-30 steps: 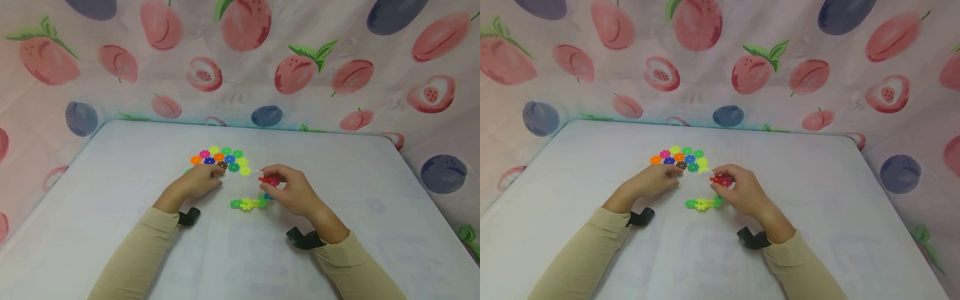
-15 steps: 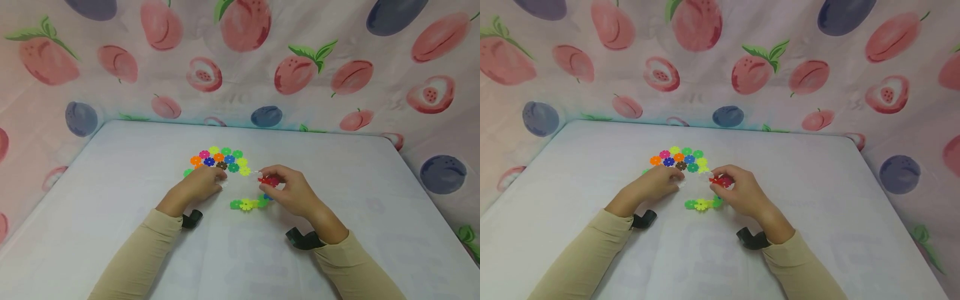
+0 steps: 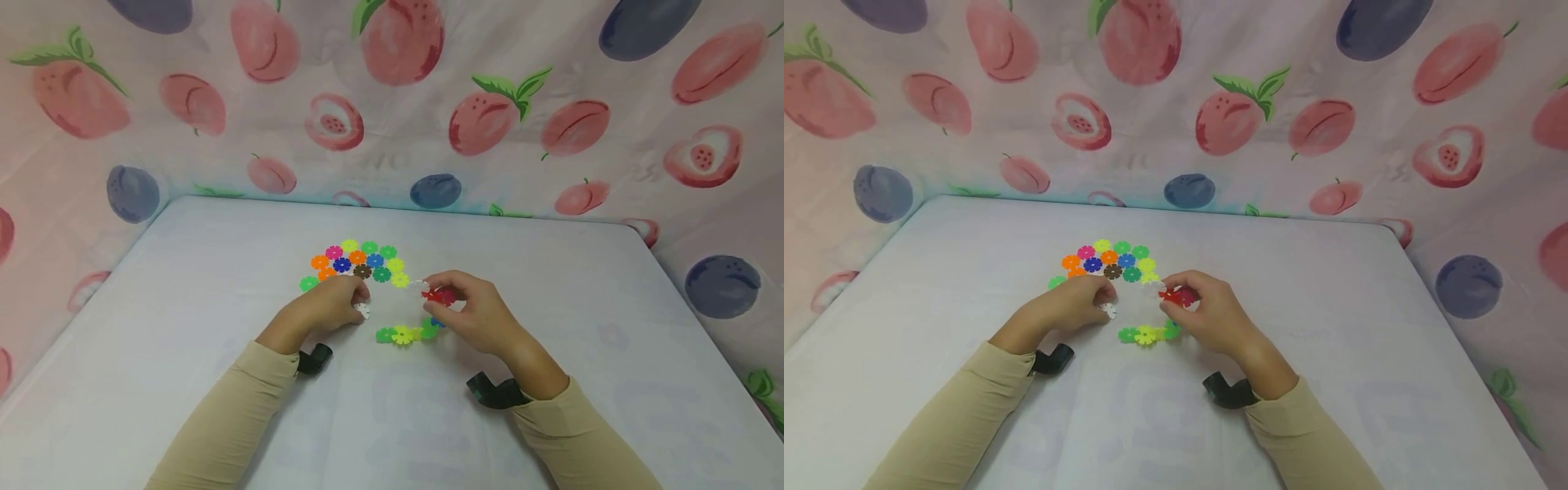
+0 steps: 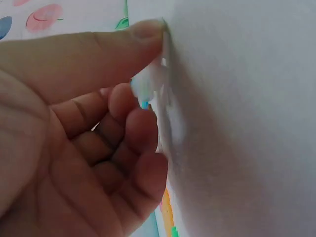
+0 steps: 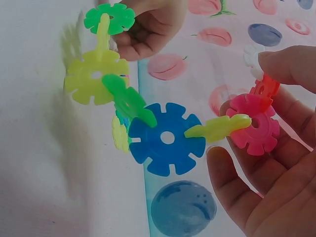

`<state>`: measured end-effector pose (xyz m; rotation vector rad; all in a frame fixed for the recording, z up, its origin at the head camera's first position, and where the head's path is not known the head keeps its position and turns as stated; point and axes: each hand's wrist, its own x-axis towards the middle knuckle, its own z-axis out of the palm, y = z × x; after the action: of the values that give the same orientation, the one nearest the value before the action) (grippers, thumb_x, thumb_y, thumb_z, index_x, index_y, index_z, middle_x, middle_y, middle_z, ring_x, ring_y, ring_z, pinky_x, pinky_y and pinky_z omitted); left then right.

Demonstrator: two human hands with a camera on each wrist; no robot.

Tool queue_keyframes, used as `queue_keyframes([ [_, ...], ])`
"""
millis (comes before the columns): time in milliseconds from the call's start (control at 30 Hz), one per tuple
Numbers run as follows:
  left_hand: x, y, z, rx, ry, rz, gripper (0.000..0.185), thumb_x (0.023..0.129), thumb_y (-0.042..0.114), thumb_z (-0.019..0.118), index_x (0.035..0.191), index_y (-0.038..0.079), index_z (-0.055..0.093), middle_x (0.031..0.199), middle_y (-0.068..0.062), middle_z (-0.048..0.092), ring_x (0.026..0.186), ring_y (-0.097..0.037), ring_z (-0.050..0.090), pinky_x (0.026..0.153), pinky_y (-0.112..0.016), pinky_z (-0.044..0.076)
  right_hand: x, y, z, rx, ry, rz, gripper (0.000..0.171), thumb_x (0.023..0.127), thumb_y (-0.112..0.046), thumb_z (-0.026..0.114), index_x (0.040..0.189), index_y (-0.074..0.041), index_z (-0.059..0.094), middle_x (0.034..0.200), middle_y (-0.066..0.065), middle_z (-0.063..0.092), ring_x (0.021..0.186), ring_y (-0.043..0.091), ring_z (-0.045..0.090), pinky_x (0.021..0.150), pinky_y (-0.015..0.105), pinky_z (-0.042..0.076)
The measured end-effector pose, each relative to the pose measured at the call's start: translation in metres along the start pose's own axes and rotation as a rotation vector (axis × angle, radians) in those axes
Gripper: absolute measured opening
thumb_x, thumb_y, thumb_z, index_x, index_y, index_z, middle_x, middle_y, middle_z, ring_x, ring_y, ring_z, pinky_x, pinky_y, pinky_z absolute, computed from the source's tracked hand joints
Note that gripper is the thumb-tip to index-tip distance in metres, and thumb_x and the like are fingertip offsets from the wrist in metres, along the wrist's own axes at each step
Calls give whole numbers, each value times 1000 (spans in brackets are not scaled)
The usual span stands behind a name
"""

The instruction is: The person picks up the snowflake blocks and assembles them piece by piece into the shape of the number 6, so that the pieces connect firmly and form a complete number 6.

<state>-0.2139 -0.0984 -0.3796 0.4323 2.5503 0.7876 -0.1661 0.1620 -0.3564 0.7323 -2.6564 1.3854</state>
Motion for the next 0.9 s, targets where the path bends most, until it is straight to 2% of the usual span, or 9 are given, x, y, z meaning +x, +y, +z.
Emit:
queue_keyframes([
  [100,-1,0,0,4,-6,-19,19,91,10,73,108,7,66,98,-4,60,94,-22,55,87,-36,50,-1,0,0,4,1,7,31,86,-7,77,115,-6,67,108,3,69,94,20,63,78,42,58],
  [300,-4,0,-2,15,1,-37,28,92,13,73,117,4,67,109,-6,63,104,-24,55,97,-40,48,-1,-1,0,4,1,6,31,86,-7,77,115,-5,67,108,3,69,95,20,63,79,42,58],
  [400,-4,0,-3,12,-5,-41,26,92,14,73,115,4,67,106,-6,62,100,-23,56,94,-39,49,-1,0,1,5,1,4,31,86,-7,77,115,-5,67,109,3,68,95,20,63,79,41,58],
  [533,-4,-2,-2,-14,-10,-32,22,91,13,73,109,7,62,98,-6,59,92,-23,55,83,-36,50,-2,1,0,8,3,8,31,86,-7,77,116,-5,67,109,4,68,94,20,63,77,41,58],
  [633,-3,-2,-1,-26,19,15,19,92,12,72,105,9,59,95,-6,58,90,-23,55,78,-34,49,-2,1,0,5,6,22,33,87,-8,77,118,-6,66,107,4,68,94,21,63,74,36,58],
  [767,-6,2,-5,-72,111,111,13,95,14,69,106,10,63,98,-3,61,94,-22,56,83,-34,51,-2,1,0,-3,8,30,35,88,-8,76,121,-5,64,107,5,68,94,22,64,73,29,57],
  [900,-12,12,-10,-157,181,214,10,97,15,67,105,10,66,103,-1,65,100,-21,60,88,-37,52,0,2,0,-8,15,28,32,90,-8,74,120,-4,64,106,6,69,91,22,65,74,28,57],
])
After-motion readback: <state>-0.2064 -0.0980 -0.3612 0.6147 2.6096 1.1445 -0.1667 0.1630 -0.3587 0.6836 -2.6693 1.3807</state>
